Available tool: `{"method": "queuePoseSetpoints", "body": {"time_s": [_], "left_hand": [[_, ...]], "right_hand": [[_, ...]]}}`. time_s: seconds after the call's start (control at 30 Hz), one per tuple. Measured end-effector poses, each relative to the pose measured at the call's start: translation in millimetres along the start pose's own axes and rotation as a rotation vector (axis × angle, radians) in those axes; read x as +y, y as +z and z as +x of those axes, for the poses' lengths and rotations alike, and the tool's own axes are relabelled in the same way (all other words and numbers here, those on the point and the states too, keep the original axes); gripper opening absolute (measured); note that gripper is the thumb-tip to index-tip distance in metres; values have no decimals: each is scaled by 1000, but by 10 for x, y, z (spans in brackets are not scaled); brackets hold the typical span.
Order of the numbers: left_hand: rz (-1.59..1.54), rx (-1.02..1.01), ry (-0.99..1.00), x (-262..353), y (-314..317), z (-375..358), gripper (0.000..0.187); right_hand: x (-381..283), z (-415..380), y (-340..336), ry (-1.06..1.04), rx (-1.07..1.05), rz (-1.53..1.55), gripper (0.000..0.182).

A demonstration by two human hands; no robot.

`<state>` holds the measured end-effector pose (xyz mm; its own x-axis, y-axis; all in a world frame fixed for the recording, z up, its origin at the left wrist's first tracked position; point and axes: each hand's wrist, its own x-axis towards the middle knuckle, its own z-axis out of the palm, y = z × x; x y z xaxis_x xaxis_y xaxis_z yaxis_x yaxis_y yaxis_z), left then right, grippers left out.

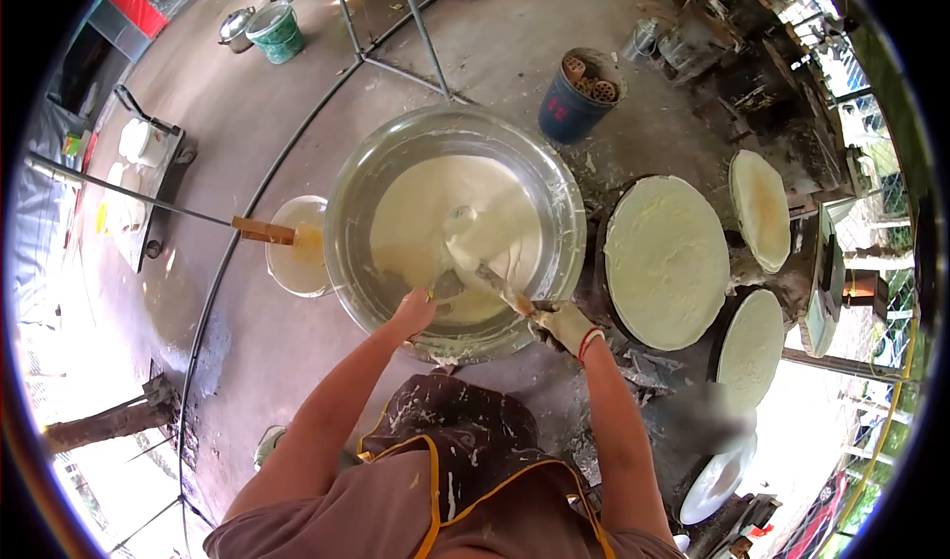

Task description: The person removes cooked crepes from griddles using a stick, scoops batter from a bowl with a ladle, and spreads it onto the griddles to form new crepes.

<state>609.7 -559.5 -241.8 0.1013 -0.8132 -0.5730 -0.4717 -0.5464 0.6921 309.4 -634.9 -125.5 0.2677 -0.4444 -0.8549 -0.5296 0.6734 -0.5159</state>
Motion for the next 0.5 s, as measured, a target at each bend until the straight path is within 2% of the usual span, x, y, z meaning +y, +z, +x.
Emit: {"method": "queuePoseSetpoints", "body": {"time_s": [0.03,0.07,0.13,0.17,0.2,0.3,0.4,0.47,0.5], "left_hand": [[66,73,21,-52,66,61,32],[49,112,-1,19,132,34,24],[-267,-70,-163,33,230,92,13],[-561,-292,-301,-34,290,187,10],[-852,-517,-439,-20,308,207,13],[-1094,-683,-442,251,218,-115,27],[-1128,-691,-202,742,-194,-433,20],[-1015,-486,-70,1474,-582,-712,10],[-1015,-487,53,1751,-766,-792,10]], "right_hand": [[136,213,-18,32,21,215,18],[232,338,10,36,74,217,18],[378,476,136,46,179,216,18],[348,445,262,90,156,35,19],[451,471,385,101,127,175,19],[673,487,623,74,73,534,21],[463,226,707,-106,104,722,21],[-76,-68,634,-310,155,770,21],[-410,-373,585,-384,133,776,22]]}}
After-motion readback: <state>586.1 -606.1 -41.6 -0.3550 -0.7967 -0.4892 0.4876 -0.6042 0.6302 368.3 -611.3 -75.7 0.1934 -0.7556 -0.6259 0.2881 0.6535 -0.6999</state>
